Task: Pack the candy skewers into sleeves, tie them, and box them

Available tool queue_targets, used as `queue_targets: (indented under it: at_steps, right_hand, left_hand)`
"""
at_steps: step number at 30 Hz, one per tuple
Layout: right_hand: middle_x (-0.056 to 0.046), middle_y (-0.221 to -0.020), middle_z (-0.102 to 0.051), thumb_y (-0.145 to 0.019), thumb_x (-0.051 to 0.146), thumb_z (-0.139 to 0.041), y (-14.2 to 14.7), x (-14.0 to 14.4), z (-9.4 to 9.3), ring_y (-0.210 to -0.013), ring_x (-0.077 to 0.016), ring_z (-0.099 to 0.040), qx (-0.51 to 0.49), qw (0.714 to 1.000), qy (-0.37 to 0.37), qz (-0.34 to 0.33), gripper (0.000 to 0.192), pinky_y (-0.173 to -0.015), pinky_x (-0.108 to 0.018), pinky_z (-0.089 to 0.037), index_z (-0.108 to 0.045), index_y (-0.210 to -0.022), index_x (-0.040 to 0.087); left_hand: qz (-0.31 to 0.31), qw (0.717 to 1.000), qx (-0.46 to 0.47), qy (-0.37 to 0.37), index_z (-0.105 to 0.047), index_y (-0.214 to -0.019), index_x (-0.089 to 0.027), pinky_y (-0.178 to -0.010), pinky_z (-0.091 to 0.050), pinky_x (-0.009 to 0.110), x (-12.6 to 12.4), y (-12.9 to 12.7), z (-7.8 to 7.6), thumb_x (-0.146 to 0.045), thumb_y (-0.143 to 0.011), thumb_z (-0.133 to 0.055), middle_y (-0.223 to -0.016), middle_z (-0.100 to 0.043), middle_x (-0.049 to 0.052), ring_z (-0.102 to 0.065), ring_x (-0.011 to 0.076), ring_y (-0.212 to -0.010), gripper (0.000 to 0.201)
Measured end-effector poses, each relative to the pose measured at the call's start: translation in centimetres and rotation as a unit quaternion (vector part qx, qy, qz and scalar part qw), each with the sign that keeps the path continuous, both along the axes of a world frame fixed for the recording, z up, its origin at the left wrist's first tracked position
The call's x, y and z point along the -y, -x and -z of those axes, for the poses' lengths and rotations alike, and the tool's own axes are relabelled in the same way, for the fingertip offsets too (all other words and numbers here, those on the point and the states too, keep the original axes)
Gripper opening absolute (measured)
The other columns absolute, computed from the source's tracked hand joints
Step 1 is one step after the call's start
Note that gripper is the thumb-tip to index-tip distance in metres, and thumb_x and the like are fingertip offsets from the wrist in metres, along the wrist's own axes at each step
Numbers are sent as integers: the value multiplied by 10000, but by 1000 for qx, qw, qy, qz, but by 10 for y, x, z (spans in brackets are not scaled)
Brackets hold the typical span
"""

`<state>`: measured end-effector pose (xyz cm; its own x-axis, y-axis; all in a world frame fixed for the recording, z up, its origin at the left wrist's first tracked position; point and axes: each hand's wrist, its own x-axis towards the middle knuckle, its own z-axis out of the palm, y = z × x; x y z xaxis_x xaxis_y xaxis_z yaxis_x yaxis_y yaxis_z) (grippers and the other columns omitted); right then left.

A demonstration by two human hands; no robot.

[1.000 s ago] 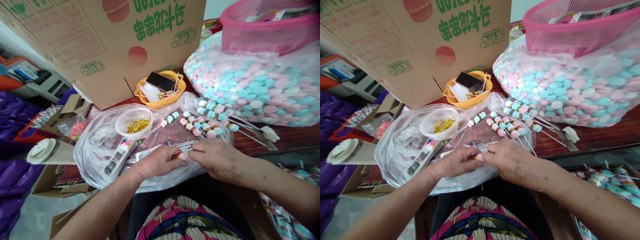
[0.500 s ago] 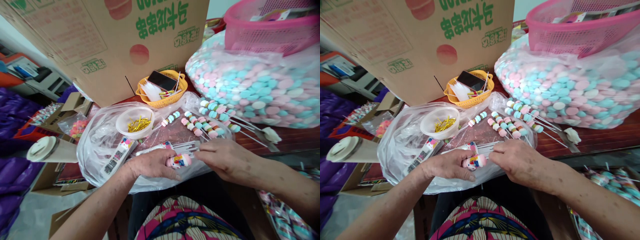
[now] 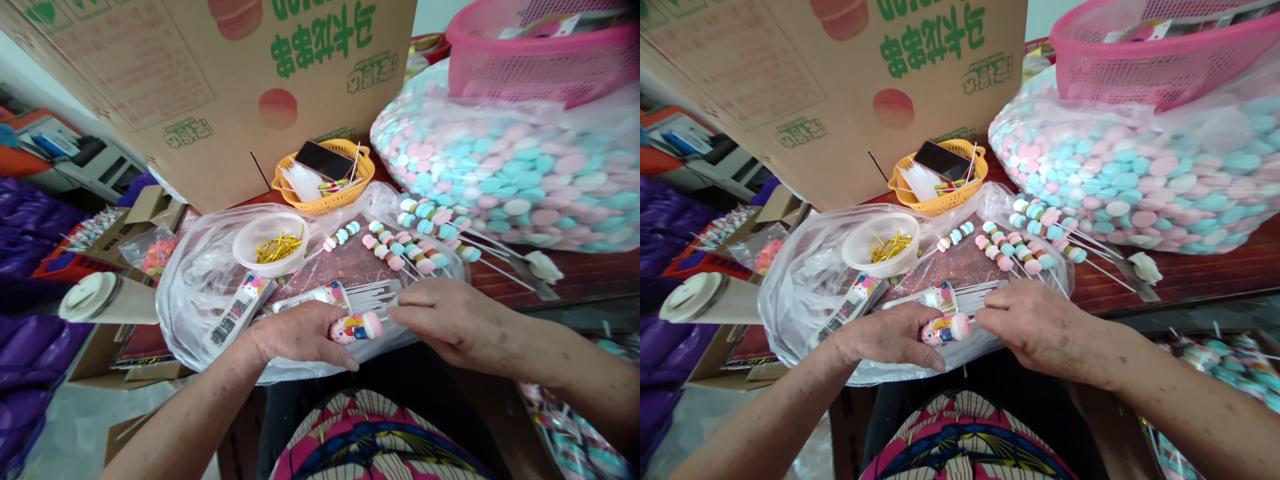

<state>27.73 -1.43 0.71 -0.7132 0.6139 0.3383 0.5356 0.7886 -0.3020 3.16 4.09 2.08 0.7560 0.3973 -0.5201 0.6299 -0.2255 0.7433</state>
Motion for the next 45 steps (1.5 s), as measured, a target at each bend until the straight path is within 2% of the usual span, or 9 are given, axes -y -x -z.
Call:
queue_targets:
  at_steps: [9,16,24,28,31,37,39,42,45]
  right_hand:
    - [-38,-672,-593,-787,19,-422,6,-3,-5,-623,-155,-487,16,999,-43,-19,243,-575,-301,-279,-618,-769,162]
    - [-35,-709,-597,-814,81,-490,23,-6,6,-662,-153,-508,4,998,57,-38,159,-581,-273,-314,-627,-805,160]
    - [-43,-693,-613,-918,131,-410,3,-21,1,-689,-169,-556,-11,999,39,5,260,-657,-296,-401,-650,-819,157]
    - [-107,-1003,-691,-901,98,-389,10,-17,6,-931,-185,-618,-82,996,40,4,314,-808,-325,-469,-605,-1126,141]
    - [-142,-1172,-658,-860,57,-377,24,-13,11,-1055,-198,-609,-98,993,60,-3,443,-878,-344,-486,-510,-1278,119]
    - [-192,-1128,-649,-759,25,-413,50,-11,31,-1047,-262,-608,-87,988,123,23,606,-854,-434,-512,-426,-1364,68]
    - [-158,-1125,-641,-843,89,-402,49,-11,36,-1022,-226,-607,-162,972,160,58,558,-867,-409,-506,-390,-1401,110]
    - [-77,-1036,-629,-932,272,-425,49,-7,41,-792,-145,-604,-318,898,258,160,445,-732,-308,-523,-428,-1366,175]
    - [-20,-818,-612,-841,408,-598,60,3,50,-651,-127,-548,-360,831,384,181,315,-596,-257,-484,-611,-1039,163]
  left_hand:
    - [-27,994,49,90,-602,-799,-169,-614,-372,207,4,-11,4,-388,-654,-772,-688,-511,-51,-465,118,-671,313]
    - [-38,996,41,75,-613,-797,-169,-677,-401,244,7,-21,20,-454,-641,-764,-715,-545,-39,-490,135,-706,358]
    - [-184,958,38,218,-595,-980,-155,-498,-373,188,7,-5,20,-654,-770,-567,-734,-602,11,-569,113,-630,542]
    - [-260,931,68,247,-627,-921,-131,-404,-334,179,9,-12,31,-545,-750,-630,-648,-605,3,-457,56,-422,448]
    - [-321,911,98,238,-654,-938,-134,-372,-293,188,13,-19,41,-425,-744,-647,-561,-538,-37,-398,53,-362,350]
    - [-413,888,140,147,-659,-766,-140,-463,-313,194,24,-24,52,-299,-744,-662,-521,-502,-49,-394,61,-455,160]
    - [-431,879,154,135,-677,-838,-151,-474,-320,202,24,-23,51,-332,-776,-634,-543,-510,-48,-383,65,-457,196]
    - [-444,873,186,77,-686,-889,-165,-513,-370,223,24,-21,50,-389,-805,-599,-645,-577,-17,-452,93,-521,255]
    - [-406,884,229,-34,-690,-868,-177,-652,-443,258,28,-22,50,-380,-810,-597,-836,-643,35,-559,150,-737,231]
